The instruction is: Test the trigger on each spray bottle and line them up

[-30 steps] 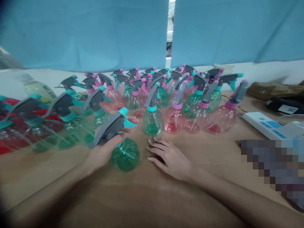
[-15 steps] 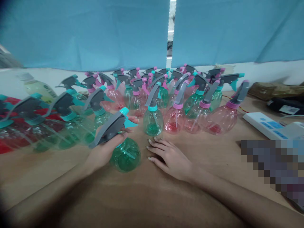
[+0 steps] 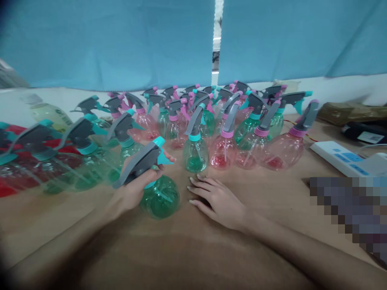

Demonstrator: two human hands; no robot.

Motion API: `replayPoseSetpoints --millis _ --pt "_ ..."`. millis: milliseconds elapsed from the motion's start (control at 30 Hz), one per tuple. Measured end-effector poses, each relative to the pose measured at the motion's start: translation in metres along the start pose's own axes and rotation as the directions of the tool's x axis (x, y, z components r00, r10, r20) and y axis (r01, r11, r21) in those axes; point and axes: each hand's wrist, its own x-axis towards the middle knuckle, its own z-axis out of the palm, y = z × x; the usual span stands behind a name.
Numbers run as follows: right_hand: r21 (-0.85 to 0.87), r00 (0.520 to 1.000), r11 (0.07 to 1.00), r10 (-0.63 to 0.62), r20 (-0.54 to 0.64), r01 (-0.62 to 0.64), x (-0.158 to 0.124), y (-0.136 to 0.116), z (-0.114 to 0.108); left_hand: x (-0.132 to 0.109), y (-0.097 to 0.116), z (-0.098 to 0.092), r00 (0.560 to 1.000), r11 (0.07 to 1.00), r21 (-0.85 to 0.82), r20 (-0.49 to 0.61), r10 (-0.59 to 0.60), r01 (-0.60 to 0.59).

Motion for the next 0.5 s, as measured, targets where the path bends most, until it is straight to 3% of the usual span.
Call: replayPoseSetpoints --millis 500 --pt "0.04 0.999 0.999 -0.008 -0.045 0.01 0.0003 -0.0009 -0.0004 0.0016 -0.0018 -0.0016 0.999 0.998 -0.056 0.041 -0.035 0.037"
